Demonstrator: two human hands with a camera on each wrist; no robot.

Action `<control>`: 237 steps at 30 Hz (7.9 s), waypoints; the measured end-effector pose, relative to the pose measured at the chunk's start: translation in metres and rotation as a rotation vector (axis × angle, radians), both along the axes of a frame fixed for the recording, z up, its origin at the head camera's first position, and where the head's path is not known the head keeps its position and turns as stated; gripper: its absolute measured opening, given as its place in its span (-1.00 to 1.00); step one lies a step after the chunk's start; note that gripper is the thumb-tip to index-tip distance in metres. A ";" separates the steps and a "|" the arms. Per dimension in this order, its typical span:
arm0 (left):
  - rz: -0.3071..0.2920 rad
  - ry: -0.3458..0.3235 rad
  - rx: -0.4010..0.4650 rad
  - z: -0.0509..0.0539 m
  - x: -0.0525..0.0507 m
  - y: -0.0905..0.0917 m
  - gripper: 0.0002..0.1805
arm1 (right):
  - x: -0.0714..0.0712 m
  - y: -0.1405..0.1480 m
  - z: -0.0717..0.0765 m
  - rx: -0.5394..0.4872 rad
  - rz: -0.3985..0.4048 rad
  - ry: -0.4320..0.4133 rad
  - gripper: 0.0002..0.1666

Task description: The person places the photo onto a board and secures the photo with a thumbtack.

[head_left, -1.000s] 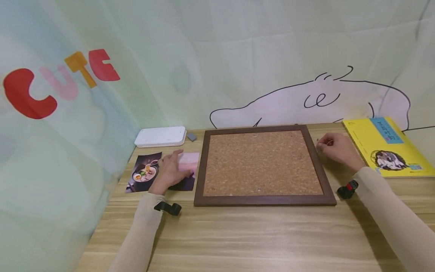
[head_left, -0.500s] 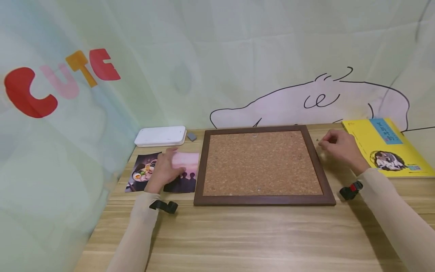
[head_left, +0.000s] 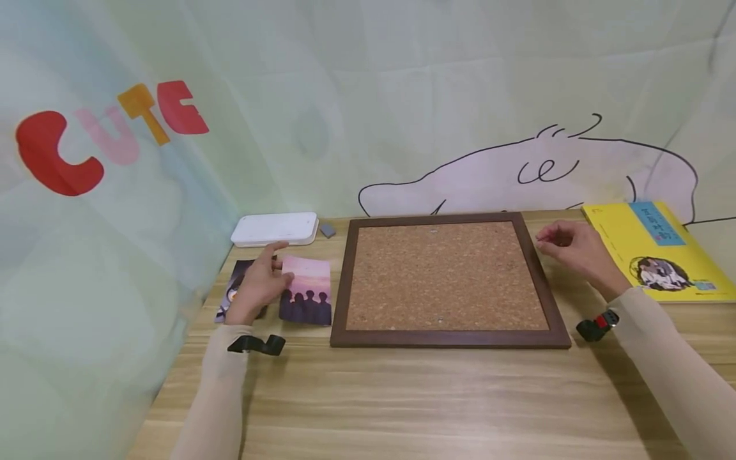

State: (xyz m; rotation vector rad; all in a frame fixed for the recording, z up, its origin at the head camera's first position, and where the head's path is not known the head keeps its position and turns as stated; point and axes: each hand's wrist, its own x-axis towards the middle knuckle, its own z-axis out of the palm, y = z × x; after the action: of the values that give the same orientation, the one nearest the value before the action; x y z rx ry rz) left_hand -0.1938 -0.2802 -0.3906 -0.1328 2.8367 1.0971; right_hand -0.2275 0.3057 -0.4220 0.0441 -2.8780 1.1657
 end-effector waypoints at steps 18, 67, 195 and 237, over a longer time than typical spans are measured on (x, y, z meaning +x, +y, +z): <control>-0.037 0.029 0.192 0.015 0.002 0.013 -0.50 | 0.003 -0.004 0.002 -0.051 0.094 0.044 -0.63; -0.192 -0.007 0.409 0.001 -0.021 0.089 -0.28 | 0.019 -0.081 0.036 -0.169 0.165 0.151 -0.77; -0.224 0.160 -0.306 -0.024 -0.018 0.142 -0.58 | -0.051 -0.250 -0.004 -0.159 0.415 -0.193 -0.83; -0.223 0.165 -0.313 -0.023 -0.017 0.142 -0.59 | -0.062 -0.269 0.018 -0.079 0.295 -0.345 -0.84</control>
State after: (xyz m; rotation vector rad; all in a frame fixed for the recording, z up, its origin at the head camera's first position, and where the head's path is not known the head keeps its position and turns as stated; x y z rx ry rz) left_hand -0.2108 -0.1378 -0.4137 0.2582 3.0549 0.6450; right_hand -0.2891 0.0365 -0.4043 0.3044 -3.2013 1.4661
